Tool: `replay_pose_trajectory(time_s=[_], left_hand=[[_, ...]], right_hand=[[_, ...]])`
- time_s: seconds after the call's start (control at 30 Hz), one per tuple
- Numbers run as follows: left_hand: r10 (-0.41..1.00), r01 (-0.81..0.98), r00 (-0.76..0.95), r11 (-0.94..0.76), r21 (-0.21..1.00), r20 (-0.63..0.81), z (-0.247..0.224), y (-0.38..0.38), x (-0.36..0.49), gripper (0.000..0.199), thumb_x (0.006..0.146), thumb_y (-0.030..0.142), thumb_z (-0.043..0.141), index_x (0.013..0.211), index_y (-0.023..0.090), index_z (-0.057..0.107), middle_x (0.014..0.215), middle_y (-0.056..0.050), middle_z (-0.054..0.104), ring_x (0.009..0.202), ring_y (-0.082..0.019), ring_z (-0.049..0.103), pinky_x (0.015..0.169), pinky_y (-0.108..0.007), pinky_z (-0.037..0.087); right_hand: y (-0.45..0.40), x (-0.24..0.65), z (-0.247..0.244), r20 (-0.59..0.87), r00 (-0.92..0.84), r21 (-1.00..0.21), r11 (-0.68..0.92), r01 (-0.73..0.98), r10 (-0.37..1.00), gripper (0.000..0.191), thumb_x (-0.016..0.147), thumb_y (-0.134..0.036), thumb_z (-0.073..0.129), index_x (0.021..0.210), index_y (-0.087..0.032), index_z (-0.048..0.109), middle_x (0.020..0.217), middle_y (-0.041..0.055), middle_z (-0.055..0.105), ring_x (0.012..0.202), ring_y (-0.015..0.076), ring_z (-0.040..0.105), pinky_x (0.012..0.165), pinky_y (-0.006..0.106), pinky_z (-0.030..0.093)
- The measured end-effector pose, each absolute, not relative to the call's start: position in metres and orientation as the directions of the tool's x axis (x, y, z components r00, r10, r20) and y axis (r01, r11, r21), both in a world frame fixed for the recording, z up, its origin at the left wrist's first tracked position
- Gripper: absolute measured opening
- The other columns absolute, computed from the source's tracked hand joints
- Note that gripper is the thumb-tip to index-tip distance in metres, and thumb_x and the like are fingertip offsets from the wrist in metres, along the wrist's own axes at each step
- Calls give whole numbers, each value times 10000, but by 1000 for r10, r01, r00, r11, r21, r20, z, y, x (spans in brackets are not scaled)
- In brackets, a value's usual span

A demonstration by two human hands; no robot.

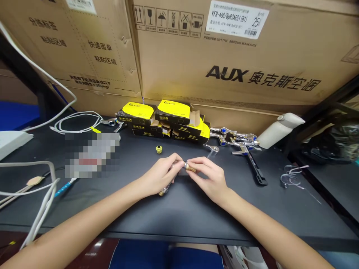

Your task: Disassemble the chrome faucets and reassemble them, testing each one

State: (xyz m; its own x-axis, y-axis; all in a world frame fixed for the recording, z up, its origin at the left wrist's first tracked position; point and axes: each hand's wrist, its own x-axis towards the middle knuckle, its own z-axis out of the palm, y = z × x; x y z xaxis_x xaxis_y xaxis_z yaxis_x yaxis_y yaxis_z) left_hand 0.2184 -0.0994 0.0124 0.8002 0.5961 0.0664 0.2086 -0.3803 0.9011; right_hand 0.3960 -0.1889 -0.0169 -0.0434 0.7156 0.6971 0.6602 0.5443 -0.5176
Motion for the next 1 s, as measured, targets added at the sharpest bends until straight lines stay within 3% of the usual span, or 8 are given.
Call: replay_pose_trajectory(time_s=[0.17,0.3,0.5,0.67,0.77,0.87,0.93,1.0], left_hand=[[541,190,839,-182,965,-63,14,-99,218,327,947,494,416,968,193,543,669,22,573,549,-115,532,520,-222,437],[466,152,875,-3,988,-134,11,-98,220,323,920,483,489,979,169,540,858,-36,626,657,-130,615,568,-234,479],[509,108,860,-259,960,41,6,-103,221,290,937,456,464,1019,189,541,829,-16,616,670,-128,590,600,-238,485],[563,123,824,-286,950,62,6,-107,223,272,951,435,433,971,190,551,760,12,609,573,-103,572,545,-218,461],[558,136,813,-457,879,165,5,-108,222,235,953,380,437,1009,187,559,819,-12,650,653,-122,598,625,-237,475],[502,118,825,-601,790,259,7,-110,220,214,940,333,461,1069,192,558,977,-50,678,824,-154,628,760,-267,478],[512,118,829,-552,825,224,9,-113,220,224,951,357,444,1064,195,549,928,-39,673,780,-146,627,722,-259,482],[541,124,831,-407,905,130,10,-115,221,254,964,409,409,1021,194,531,803,-7,638,640,-122,598,603,-234,474]], right_hand=[[-186,404,-13,730,-140,-386,573,723,669,272,898,-113,564,1097,-248,690,1035,89,695,907,185,667,782,336,578],[-184,409,-12,640,-50,-574,520,632,767,162,862,-220,662,1018,-208,703,941,76,712,819,180,675,741,322,569],[-189,402,-11,257,100,-820,162,549,961,358,973,-420,456,710,-198,553,482,-41,538,427,105,497,498,237,422],[-192,396,-5,229,1,-752,176,635,973,252,950,-455,457,859,-224,500,659,-24,563,547,131,503,555,248,374],[-190,392,-4,-12,-32,-942,-1,336,999,447,951,-589,319,702,-229,410,493,-65,387,401,109,352,446,235,323],[-190,391,-3,-289,-249,-957,-281,67,924,567,941,-652,64,598,-251,271,387,-98,161,311,100,171,358,241,264],[-191,393,-1,-210,-153,-968,-183,173,966,571,938,-664,132,598,-242,314,414,-78,245,351,104,246,393,243,297],[-193,394,1,59,21,-908,45,416,998,512,916,-656,330,658,-222,411,516,-46,388,458,111,349,471,243,332]])
